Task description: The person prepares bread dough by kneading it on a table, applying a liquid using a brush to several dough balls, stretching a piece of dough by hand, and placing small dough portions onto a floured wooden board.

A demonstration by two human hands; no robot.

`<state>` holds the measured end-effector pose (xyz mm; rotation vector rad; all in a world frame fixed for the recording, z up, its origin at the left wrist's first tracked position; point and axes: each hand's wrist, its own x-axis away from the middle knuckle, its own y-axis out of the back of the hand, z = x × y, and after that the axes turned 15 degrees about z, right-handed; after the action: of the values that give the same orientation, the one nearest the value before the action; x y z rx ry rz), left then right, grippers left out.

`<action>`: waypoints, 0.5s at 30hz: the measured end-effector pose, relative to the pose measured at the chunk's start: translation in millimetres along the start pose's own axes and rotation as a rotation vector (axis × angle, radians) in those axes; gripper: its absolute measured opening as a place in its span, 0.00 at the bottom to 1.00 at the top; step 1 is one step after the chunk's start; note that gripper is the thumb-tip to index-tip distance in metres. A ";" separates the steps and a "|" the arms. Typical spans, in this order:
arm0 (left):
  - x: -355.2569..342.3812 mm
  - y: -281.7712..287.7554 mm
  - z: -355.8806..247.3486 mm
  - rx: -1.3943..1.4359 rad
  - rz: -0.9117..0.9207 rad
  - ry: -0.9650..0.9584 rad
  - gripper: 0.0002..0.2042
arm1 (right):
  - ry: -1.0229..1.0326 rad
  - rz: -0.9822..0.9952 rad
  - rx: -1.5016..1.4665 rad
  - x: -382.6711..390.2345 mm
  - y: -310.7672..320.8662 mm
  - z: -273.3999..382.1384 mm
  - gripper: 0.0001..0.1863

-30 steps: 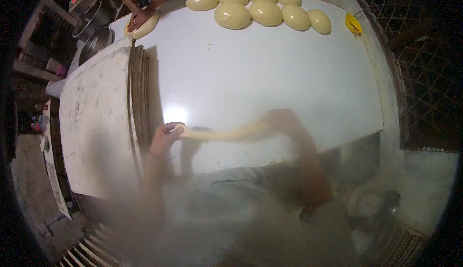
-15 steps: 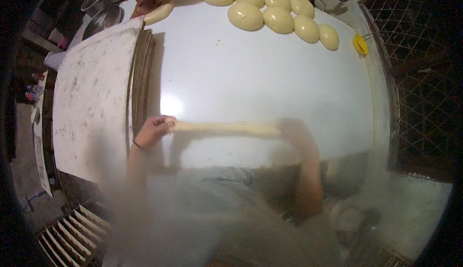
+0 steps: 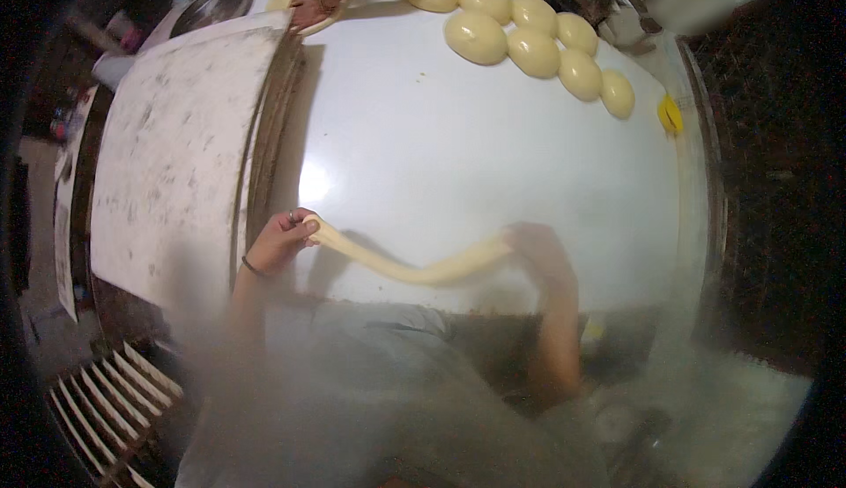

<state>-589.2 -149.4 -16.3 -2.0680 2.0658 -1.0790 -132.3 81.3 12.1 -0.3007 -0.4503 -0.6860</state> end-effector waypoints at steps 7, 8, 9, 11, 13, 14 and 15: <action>63.3 -14.0 74.8 0.033 -0.384 -0.061 0.15 | 0.013 0.140 0.558 -110.5 -15.5 39.0 0.14; 74.5 0.0 105.4 0.050 -0.385 -0.098 0.15 | -0.021 0.280 0.564 -139.0 -37.7 59.7 0.13; 79.6 -4.1 117.9 0.099 -0.440 -0.109 0.15 | 0.017 0.348 0.600 -161.5 -48.4 78.2 0.13; 84.8 -11.6 139.2 0.191 -0.538 -0.129 0.15 | 0.094 0.477 0.663 -203.9 -69.4 114.8 0.12; 82.5 -2.6 165.7 0.141 -0.558 -0.202 0.15 | 0.195 0.513 0.720 -256.6 -88.1 149.0 0.12; 76.4 2.6 178.4 0.047 -0.601 -0.232 0.15 | 0.194 0.542 0.775 -280.4 -110.3 164.9 0.12; 62.8 -2.8 168.5 0.213 -0.616 -0.276 0.15 | 0.207 0.573 0.763 -307.2 -117.6 170.7 0.12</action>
<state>-513.9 -279.3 -115.2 -2.6172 1.1567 -0.9291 -471.7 229.8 22.3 0.3571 -0.3727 0.0435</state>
